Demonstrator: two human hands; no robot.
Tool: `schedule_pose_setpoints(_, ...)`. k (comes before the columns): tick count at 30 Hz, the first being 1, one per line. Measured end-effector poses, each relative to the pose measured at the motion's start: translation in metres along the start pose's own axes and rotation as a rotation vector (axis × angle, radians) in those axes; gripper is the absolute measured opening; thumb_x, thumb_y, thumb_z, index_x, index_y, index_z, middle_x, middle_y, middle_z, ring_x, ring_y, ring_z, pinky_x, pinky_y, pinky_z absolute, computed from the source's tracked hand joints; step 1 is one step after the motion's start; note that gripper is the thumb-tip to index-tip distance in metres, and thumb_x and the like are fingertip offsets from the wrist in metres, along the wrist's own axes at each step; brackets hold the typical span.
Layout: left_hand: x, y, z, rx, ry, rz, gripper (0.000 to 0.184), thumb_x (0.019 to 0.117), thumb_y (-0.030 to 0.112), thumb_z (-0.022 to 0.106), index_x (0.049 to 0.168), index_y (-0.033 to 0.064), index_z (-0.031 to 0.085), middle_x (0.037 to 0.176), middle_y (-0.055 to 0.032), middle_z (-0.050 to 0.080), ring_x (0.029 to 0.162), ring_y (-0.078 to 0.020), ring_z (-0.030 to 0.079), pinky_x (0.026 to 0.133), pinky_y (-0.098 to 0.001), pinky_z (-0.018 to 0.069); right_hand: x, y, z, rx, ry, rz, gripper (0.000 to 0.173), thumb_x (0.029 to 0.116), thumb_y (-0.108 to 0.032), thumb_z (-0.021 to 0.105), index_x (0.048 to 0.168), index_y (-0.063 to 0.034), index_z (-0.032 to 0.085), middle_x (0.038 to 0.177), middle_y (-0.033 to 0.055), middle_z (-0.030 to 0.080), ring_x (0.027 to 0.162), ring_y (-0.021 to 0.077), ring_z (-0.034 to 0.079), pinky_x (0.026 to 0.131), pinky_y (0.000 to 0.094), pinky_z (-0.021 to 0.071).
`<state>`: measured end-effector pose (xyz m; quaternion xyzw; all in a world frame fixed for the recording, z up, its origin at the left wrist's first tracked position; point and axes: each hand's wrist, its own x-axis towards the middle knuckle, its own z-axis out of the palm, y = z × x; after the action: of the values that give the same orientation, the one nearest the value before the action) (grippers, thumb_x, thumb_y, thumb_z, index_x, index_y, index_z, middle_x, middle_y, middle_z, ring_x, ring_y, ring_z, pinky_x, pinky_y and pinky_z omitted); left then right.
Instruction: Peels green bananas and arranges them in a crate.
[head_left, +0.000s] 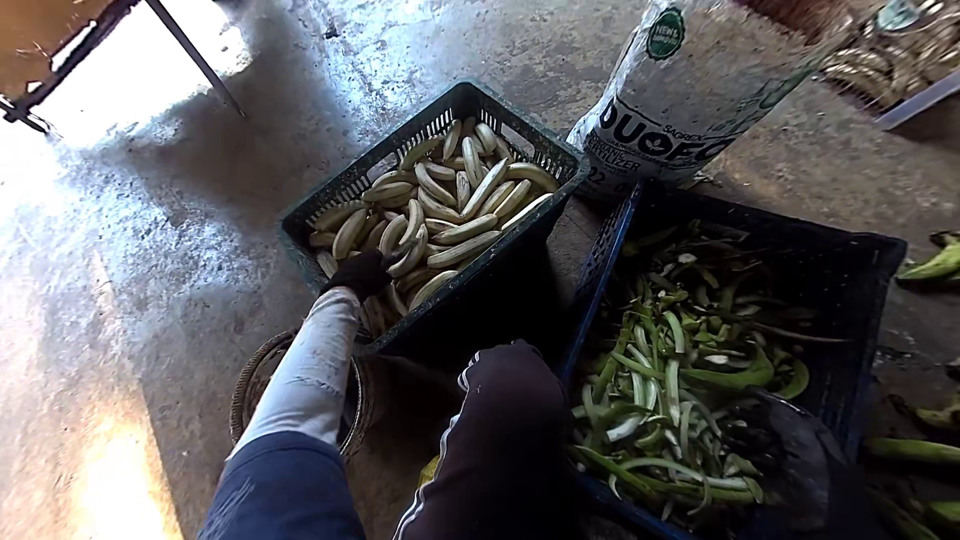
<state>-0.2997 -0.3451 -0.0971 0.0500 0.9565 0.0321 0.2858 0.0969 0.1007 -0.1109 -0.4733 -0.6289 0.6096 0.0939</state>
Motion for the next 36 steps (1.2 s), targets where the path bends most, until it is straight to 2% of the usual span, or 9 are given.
schedule_pose_setpoints(2,-0.003,-0.004,-0.011,-0.013,-0.105,0.087,0.035,0.102,0.027,0.063,0.122,-0.0008,0.063,0.11,-0.0255,0.068,0.103,-0.0415,0.067,0.09,-0.0631,0.0508,0.011,0.015,-0.02,0.028,-0.024,-0.003,0.04,0.1062,-0.038,0.04,0.136,-0.0126,0.05,0.094,-0.0026,0.063,0.069,0.0066,0.065,0.06,0.0249,0.0569)
schedule_pose_setpoints(4,-0.014,-0.018,-0.024,-0.338,-0.171,0.138,0.027,0.0996,0.012,0.064,0.123,0.0005,0.06,0.103,-0.0161,0.065,0.087,-0.0249,0.064,0.08,-0.0442,0.0537,0.041,0.048,-0.05,0.096,-0.108,0.003,0.036,0.1037,-0.043,0.049,0.125,-0.0154,0.058,0.09,-0.002,0.066,0.07,0.0092,0.066,0.06,0.0283,0.0578)
schedule_pose_setpoints(6,-0.016,-0.033,-0.033,-0.702,-0.099,0.127,0.033,0.0953,0.002,0.064,0.128,0.0016,0.058,0.107,-0.0129,0.064,0.088,-0.0197,0.064,0.079,-0.0402,0.0562,0.048,0.058,-0.057,0.094,-0.103,0.034,0.03,0.1026,-0.044,0.052,0.119,-0.0197,0.059,0.087,-0.0043,0.065,0.069,0.0081,0.065,0.059,0.028,0.0573)
schedule_pose_setpoints(8,-0.013,-0.038,-0.041,-0.86,0.183,0.048,0.031,0.0991,0.009,0.062,0.129,0.002,0.058,0.111,-0.0129,0.065,0.091,-0.02,0.065,0.082,-0.0421,0.0569,0.023,0.035,-0.033,0.045,-0.001,0.066,0.037,0.1058,-0.039,0.045,0.134,-0.0164,0.053,0.094,-0.003,0.063,0.07,0.0071,0.063,0.061,0.0264,0.0558)
schedule_pose_setpoints(11,0.002,-0.037,-0.047,-0.694,0.459,-0.192,0.043,0.1011,0.027,0.062,0.137,0.005,0.055,0.122,-0.0207,0.065,0.108,-0.0326,0.064,0.095,-0.0552,0.0503,0.006,0.016,-0.015,0.003,0.053,0.098,0.041,0.1078,-0.037,0.041,0.141,-0.0139,0.048,0.097,-0.0014,0.063,0.07,0.0074,0.064,0.061,0.0258,0.0558)
schedule_pose_setpoints(14,0.015,-0.028,-0.031,-0.33,0.353,-0.256,0.044,0.0994,0.033,0.062,0.132,0.0033,0.061,0.127,-0.0292,0.063,0.123,-0.0479,0.059,0.101,-0.0703,0.0431,0.012,0.023,-0.016,0.005,-0.002,0.075,0.041,0.1075,-0.037,0.04,0.14,-0.0133,0.045,0.097,-0.0011,0.064,0.071,0.0082,0.066,0.061,0.0264,0.0572)
schedule_pose_setpoints(18,0.012,-0.003,0.006,-0.079,0.321,-0.3,0.049,0.1052,0.045,0.049,0.135,0.0079,0.061,0.142,-0.0337,0.049,0.126,-0.0526,0.054,0.097,-0.0695,0.0474,0.007,0.017,-0.004,-0.075,0.001,0.083,0.044,0.1081,-0.036,0.038,0.143,-0.0098,0.043,0.1,0.0005,0.061,0.073,0.0077,0.065,0.064,0.0259,0.0572)
schedule_pose_setpoints(29,0.039,-0.006,0.013,-0.16,0.368,-0.107,0.049,0.1087,0.037,0.045,0.142,0.0025,0.053,0.152,-0.0269,0.046,0.129,-0.0482,0.055,0.103,-0.0675,0.0455,0.007,0.022,0.02,-0.164,-0.092,0.037,0.049,0.1073,-0.039,0.038,0.147,-0.0103,0.042,0.107,0.0047,0.064,0.077,0.0098,0.067,0.066,0.0277,0.0575)
schedule_pose_setpoints(36,0.01,-0.031,-0.028,-0.584,0.521,-0.196,0.044,0.1029,0.028,0.059,0.139,0.0032,0.054,0.129,-0.0248,0.063,0.121,-0.04,0.062,0.103,-0.0617,0.0465,0.006,0.019,-0.006,-0.12,0.006,0.029,0.049,0.1069,-0.037,0.038,0.147,-0.0087,0.041,0.106,0.0031,0.062,0.077,0.0076,0.066,0.065,0.0254,0.0569)
